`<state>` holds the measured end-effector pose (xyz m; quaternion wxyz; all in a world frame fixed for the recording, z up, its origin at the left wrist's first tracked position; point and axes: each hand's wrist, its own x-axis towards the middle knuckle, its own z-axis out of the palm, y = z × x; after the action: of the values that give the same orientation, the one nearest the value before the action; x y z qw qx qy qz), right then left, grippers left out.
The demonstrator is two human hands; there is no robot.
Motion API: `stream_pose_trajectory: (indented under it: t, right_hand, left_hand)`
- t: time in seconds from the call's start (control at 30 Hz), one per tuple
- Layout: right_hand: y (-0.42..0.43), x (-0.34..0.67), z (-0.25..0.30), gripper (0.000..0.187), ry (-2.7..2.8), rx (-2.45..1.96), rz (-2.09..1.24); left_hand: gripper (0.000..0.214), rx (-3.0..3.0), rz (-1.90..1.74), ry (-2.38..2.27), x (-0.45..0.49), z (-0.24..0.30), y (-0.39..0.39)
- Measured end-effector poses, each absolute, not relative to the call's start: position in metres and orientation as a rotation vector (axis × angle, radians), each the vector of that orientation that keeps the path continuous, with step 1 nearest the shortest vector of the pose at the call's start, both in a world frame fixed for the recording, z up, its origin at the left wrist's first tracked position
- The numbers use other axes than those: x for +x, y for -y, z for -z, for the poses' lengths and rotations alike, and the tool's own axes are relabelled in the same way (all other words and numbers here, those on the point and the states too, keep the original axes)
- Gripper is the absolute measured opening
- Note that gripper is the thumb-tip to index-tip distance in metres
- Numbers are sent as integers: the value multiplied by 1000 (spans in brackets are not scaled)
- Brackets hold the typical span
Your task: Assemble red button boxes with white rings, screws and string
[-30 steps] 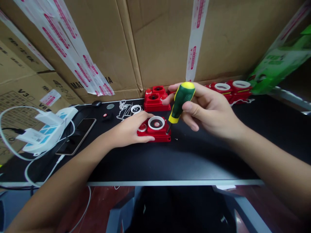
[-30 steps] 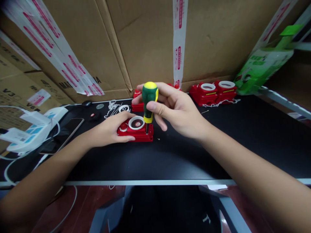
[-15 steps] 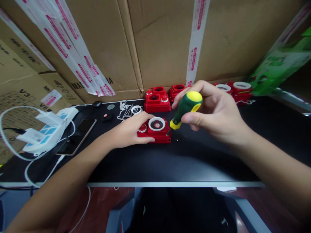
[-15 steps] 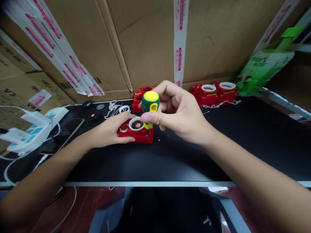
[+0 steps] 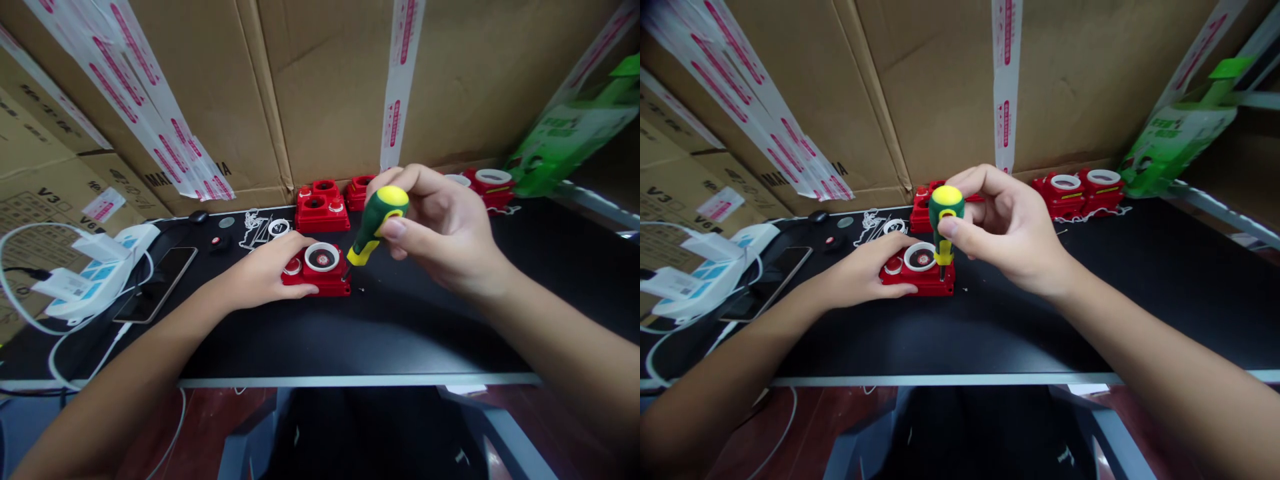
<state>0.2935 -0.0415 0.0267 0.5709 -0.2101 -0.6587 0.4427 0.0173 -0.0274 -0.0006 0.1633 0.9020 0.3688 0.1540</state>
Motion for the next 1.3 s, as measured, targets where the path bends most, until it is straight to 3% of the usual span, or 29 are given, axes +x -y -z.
stream_pose_trajectory:
  t: [0.23,0.53,0.8,1.03,1.3]
  right_hand:
    - [45,290,-29,36,1487,-577,-900]
    - [42,299,-27,26,1647,-474,-1206]
    - [46,297,-27,28,1610,-480,-1095]
    - [49,288,-24,37,1520,-522,-966]
    - [43,292,-30,50,1556,-530,-1165]
  left_hand:
    - [82,2624,-474,-1068,27,5,39]
    - [77,2591,-427,-1012,21,5,32]
    - [72,2603,-438,-983,23,3,34]
    - [73,2644,-422,-1063,31,1,41]
    - [61,2673,-576,-940,24,1,41]
